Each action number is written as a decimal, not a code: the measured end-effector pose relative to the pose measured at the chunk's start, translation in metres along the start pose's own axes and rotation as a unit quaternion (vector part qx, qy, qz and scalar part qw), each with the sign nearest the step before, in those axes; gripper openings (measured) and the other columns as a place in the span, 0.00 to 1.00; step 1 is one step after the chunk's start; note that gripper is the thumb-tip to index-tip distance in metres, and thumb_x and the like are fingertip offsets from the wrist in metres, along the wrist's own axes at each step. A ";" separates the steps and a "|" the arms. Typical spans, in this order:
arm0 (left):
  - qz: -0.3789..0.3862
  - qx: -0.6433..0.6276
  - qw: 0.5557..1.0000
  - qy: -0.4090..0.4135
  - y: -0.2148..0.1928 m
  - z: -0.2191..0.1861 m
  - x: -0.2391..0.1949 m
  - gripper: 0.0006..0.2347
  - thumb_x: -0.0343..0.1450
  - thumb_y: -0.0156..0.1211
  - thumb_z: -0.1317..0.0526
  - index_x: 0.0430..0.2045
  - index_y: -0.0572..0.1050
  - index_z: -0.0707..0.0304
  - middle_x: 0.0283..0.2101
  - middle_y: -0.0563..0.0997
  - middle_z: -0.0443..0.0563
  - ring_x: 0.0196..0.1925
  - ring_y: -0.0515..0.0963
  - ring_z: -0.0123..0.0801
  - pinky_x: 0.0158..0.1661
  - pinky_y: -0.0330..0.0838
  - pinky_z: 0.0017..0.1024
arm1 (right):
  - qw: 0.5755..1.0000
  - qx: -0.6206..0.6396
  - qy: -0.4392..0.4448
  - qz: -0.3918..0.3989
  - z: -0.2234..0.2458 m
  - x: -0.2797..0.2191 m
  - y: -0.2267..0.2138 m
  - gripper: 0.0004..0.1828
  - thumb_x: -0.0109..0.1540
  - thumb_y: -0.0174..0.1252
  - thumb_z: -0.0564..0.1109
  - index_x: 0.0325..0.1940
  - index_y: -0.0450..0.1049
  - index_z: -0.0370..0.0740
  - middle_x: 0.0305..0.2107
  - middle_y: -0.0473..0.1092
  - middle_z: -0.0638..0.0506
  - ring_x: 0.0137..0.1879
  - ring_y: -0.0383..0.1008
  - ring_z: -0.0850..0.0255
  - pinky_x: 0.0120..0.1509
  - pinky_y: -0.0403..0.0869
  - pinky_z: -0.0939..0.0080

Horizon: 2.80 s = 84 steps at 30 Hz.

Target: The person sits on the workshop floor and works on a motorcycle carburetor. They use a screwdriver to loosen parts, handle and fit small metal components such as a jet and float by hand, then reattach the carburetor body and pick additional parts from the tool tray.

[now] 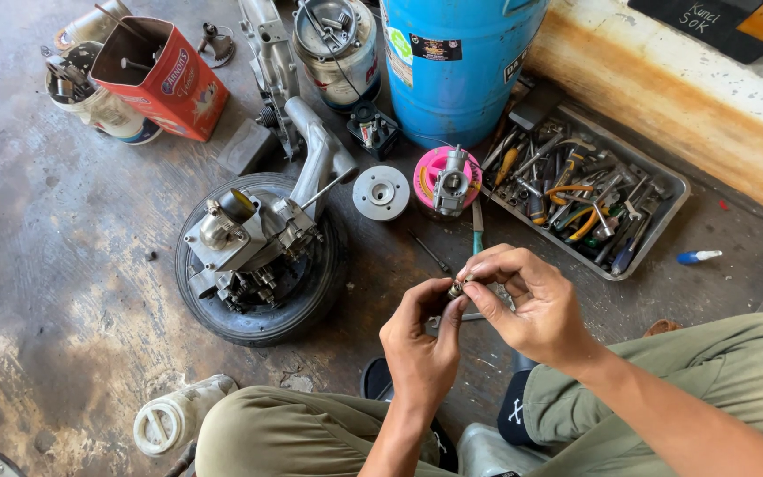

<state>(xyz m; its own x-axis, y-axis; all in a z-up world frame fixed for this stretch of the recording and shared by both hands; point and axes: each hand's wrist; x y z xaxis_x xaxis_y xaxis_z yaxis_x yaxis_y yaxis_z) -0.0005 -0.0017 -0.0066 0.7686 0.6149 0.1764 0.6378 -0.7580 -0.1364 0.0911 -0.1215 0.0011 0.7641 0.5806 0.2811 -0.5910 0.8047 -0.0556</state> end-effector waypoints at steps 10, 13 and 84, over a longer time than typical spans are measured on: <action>-0.002 -0.007 1.000 0.027 -0.001 0.001 0.002 0.10 0.65 0.68 0.73 0.38 0.78 0.69 0.44 0.83 0.53 0.37 0.82 0.29 0.37 0.79 0.23 | 0.996 -0.067 -0.051 0.002 0.005 0.004 0.002 0.12 0.60 0.60 0.29 0.45 0.69 0.35 0.43 0.73 0.47 0.43 0.77 0.64 0.46 0.80 0.71; -0.016 0.018 0.999 0.028 -0.001 0.001 0.002 0.09 0.64 0.70 0.73 0.36 0.80 0.68 0.39 0.81 0.51 0.32 0.80 0.28 0.34 0.79 0.23 | 0.998 -0.043 -0.049 0.002 0.003 0.003 0.003 0.13 0.60 0.60 0.28 0.47 0.68 0.34 0.45 0.72 0.46 0.45 0.77 0.63 0.49 0.81 0.70; 0.016 -0.029 0.998 -0.049 0.008 0.023 0.000 0.16 0.67 0.60 0.73 0.49 0.67 0.69 0.42 0.86 0.59 0.36 0.85 0.31 0.35 0.81 0.25 | 0.991 -0.125 0.029 0.044 -0.007 0.014 -0.003 0.26 0.55 0.66 0.31 0.57 0.70 0.37 0.43 0.79 0.48 0.42 0.83 0.63 0.47 0.84 0.67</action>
<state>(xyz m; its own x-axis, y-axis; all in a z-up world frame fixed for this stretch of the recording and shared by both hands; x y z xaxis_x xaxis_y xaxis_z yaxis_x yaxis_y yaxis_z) 0.0059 -0.0028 -0.0300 0.7920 0.6057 0.0763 0.6105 -0.7876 -0.0835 0.1057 -0.1145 -0.0014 0.7306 0.6500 0.2092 -0.5791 0.7521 -0.3146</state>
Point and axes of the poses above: each hand's wrist, its own x-axis towards the middle knuckle, its own y-axis out of the palm, z = x × y
